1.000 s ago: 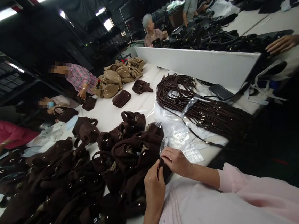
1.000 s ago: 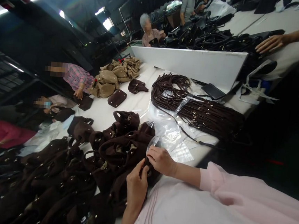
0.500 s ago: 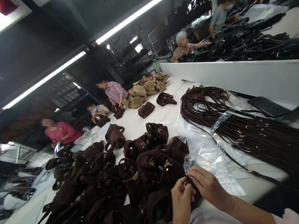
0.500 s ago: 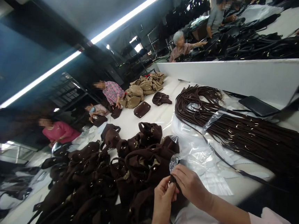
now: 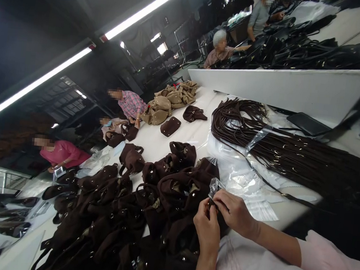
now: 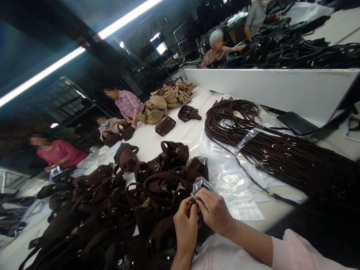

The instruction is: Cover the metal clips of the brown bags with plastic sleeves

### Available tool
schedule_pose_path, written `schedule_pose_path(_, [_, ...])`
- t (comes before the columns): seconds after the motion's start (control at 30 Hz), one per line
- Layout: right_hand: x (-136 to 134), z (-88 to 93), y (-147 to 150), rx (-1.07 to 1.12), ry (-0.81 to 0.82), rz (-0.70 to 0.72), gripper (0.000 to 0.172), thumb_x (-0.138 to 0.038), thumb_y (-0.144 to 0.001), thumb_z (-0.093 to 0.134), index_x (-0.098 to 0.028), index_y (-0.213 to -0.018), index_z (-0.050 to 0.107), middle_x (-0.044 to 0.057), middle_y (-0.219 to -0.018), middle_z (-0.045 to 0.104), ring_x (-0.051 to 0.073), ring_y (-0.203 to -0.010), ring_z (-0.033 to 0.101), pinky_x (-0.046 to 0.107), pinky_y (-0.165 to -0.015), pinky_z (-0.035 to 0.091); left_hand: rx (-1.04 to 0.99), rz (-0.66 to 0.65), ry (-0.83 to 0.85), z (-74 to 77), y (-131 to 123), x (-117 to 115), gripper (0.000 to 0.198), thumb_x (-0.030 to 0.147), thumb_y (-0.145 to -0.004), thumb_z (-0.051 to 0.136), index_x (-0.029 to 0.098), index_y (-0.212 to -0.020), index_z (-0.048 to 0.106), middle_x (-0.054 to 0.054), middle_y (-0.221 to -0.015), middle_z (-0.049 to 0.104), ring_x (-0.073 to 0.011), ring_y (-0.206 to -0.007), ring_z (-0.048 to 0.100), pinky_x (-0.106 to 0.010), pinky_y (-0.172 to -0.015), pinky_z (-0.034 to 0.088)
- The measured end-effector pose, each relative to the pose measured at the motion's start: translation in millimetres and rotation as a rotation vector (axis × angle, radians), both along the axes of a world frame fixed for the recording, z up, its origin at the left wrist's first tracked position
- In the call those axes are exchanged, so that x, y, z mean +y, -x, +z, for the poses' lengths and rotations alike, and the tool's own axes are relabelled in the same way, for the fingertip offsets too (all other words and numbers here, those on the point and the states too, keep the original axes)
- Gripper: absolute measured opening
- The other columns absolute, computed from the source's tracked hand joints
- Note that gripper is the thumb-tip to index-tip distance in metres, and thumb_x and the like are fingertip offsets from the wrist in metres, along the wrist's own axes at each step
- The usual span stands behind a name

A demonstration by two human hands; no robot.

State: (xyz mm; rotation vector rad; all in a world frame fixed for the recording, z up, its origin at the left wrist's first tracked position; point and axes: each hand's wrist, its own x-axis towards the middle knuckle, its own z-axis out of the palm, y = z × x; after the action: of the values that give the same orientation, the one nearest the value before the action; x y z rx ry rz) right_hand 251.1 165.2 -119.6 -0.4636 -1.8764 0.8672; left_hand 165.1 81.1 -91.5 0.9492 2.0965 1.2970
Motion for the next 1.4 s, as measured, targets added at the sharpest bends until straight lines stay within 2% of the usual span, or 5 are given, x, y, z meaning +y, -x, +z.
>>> schedule_pose_path(0.2, [-5,3.6,0,-0.044,0.048,0.031,0.016,-0.011,-0.094,0.043,-0.019,-0.087,0.056,0.004,-0.083,0.057,0.017,-0.080,0.055,0.030,-0.072,0.045,0.405,-0.101,0.075,0.0,5,0,0.038,0.019,-0.092,0.038,0.010,-0.118,0.063,-0.019,-0.115,0.066,-0.0289,-0.105,0.062,-0.043,-0.093,0.045])
schedule_pose_path(0.53, [-7,-0.9,-5,-0.053,0.512,0.083,0.011,-0.017,-0.090,0.055,-0.019,-0.079,0.057,0.000,-0.080,0.057,0.013,-0.073,0.056,0.026,-0.069,0.044,-0.721,0.107,-0.254,-16.0,7,1,0.048,0.035,-0.072,0.077,0.011,-0.111,0.063,0.001,-0.073,0.060,-0.0047,-0.058,0.048,-0.018,-0.059,0.041])
schedule_pose_path(0.8, [-14,-21.3,-9,-0.217,0.227,0.069,0.019,-0.023,-0.095,0.042,-0.020,-0.082,0.056,0.003,-0.084,0.058,0.017,-0.078,0.056,0.031,-0.074,0.043,0.346,-0.128,0.117,-9.7,-1,-4,0.040,0.011,-0.087,0.039,0.009,-0.119,0.064,-0.019,-0.108,0.069,-0.0277,-0.098,0.066,-0.041,-0.090,0.049])
schedule_pose_path(1.1, [22,-34.7,-4,-0.156,0.294,-0.058,0.021,-0.040,-0.093,0.051,-0.022,-0.087,0.059,0.002,-0.086,0.062,0.018,-0.079,0.060,0.029,-0.071,0.047,-0.212,-0.062,0.014,-3.8,-7,-2,0.025,0.030,-0.090,0.051,0.011,-0.093,0.067,-0.006,-0.066,0.065,-0.0130,-0.055,0.054,-0.023,-0.053,0.039])
schedule_pose_path(1.4, [-5,-26.4,-3,-0.168,-0.033,-0.031,0.015,-0.027,-0.097,0.046,-0.023,-0.090,0.059,0.002,-0.086,0.063,0.016,-0.078,0.061,0.030,-0.071,0.048,0.680,-0.106,0.204,-10.0,-1,-9,0.031,0.004,-0.088,0.036,0.013,-0.092,0.066,-0.015,-0.087,0.067,-0.0265,-0.081,0.062,-0.035,-0.071,0.041])
